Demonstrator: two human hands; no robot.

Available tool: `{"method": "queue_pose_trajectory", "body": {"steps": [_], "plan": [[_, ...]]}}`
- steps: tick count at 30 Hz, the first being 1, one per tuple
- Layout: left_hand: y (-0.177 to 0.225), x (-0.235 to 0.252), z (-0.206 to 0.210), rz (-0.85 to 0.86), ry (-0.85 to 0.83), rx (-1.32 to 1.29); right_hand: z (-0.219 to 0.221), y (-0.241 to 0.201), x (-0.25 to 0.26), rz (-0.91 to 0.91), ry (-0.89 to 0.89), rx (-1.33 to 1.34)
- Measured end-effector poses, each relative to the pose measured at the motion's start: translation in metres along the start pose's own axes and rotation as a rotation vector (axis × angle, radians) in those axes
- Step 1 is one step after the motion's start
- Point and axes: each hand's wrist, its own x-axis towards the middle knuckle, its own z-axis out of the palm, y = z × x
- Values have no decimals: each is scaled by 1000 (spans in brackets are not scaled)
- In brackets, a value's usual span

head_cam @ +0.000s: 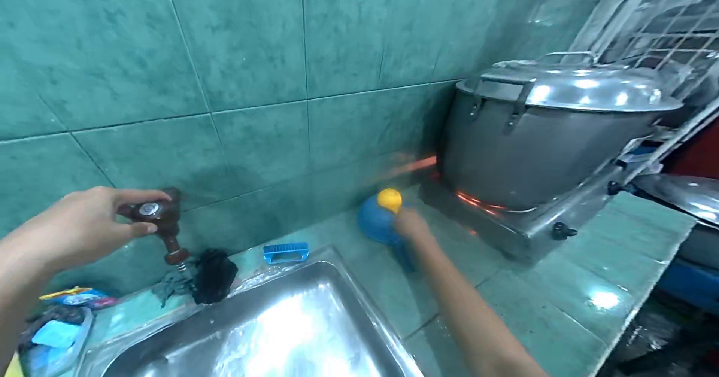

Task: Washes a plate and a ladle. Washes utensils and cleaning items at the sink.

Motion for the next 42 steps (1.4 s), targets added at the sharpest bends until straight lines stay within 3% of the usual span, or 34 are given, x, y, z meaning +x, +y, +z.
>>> {"method": "queue_pose_trajectory", "body": {"steps": [5,8,11,16,19,23,25,31,35,37,42], "plan": [[21,-7,-6,-29,-22,85,-15,3,-4,-121,131,-23],[30,-12,-10,33,-32,110,-28,-28,-34,-336,280,35],[31,-8,-5,32,-9,105,-2,-74,-54,-635,299,108],[36,-5,1,-59,-20,152,101,-188,-139,-992,-117,42],[46,-10,-1,-107,-35,151,172,-255,-163,-1005,-386,-11],[52,-16,-2,-127,-22,151,231,-332,-167,-935,-422,-142],[55,-19,-2,-125,-2,152,246,-350,-173,-914,-435,-211],[58,-23,3,-116,28,198,204,-329,-238,-909,-534,-179],[54,-21,2,-81,31,201,206,-281,-238,-1002,-570,-215],[53,-20,2,-76,39,203,200,-265,-231,-984,-678,-183],[54,-17,1,-80,49,224,167,-266,-220,-856,-828,-109]]}}
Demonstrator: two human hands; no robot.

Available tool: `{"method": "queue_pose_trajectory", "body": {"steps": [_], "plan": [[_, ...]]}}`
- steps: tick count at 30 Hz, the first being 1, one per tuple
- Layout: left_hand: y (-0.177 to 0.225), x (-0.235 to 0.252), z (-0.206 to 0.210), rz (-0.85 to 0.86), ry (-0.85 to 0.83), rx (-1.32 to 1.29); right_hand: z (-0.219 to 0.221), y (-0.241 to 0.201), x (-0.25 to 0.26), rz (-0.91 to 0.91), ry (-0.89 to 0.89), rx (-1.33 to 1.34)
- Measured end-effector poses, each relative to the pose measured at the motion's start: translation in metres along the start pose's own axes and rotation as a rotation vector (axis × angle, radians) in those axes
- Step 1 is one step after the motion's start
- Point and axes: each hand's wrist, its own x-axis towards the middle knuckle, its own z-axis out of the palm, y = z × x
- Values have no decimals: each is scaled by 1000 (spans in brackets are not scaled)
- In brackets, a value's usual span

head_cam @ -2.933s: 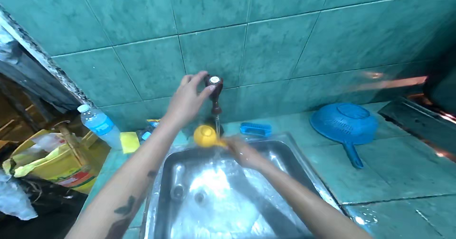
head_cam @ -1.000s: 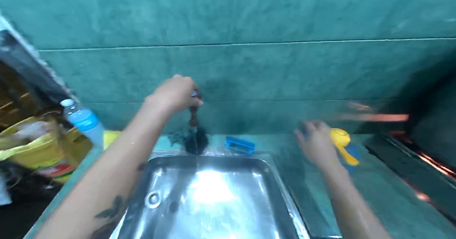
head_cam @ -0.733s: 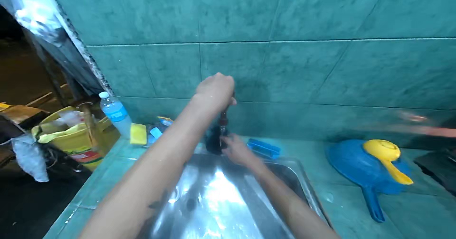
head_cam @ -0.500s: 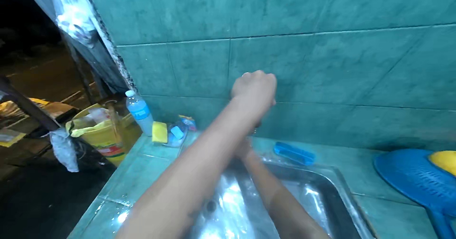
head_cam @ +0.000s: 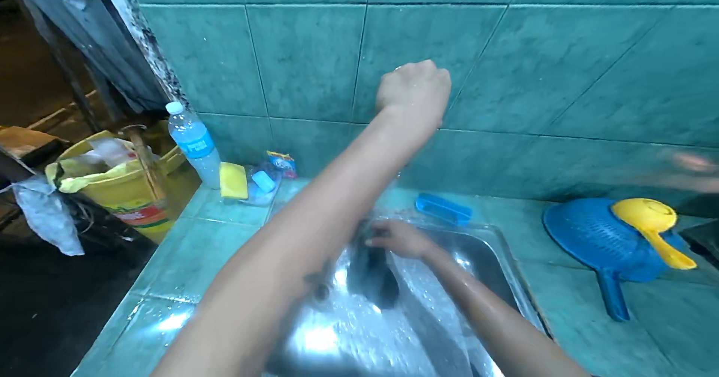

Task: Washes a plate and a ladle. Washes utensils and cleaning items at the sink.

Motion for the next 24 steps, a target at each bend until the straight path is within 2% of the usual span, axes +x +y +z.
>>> {"method": "queue_pose_trajectory", "body": {"steps": [2,4,6,8,10,12,16,18,21,24], "plan": [[-19,0,13,52,90,-137,-8,-8,-3,5,10,-35],[-47,-6,48,103,255,-445,-16,-14,-10,-77,76,-32],[-66,-29,93,55,307,-778,-28,-20,-18,-109,90,36],[-82,-52,148,-9,143,-943,-39,-22,-20,-143,91,96],[-92,-66,203,16,-119,-1051,-47,-23,-23,-202,140,149],[-93,-72,233,53,-265,-1079,-58,-25,-29,-223,202,165],[-81,-67,242,41,-245,-1089,-72,-13,-42,-220,303,277],[-68,-62,234,100,-217,-975,-72,-1,-46,-189,326,390],[-45,-52,223,147,-124,-659,-69,19,-49,-90,388,458],[-29,-41,204,145,-80,-680,-63,29,-49,-48,408,506]]}}
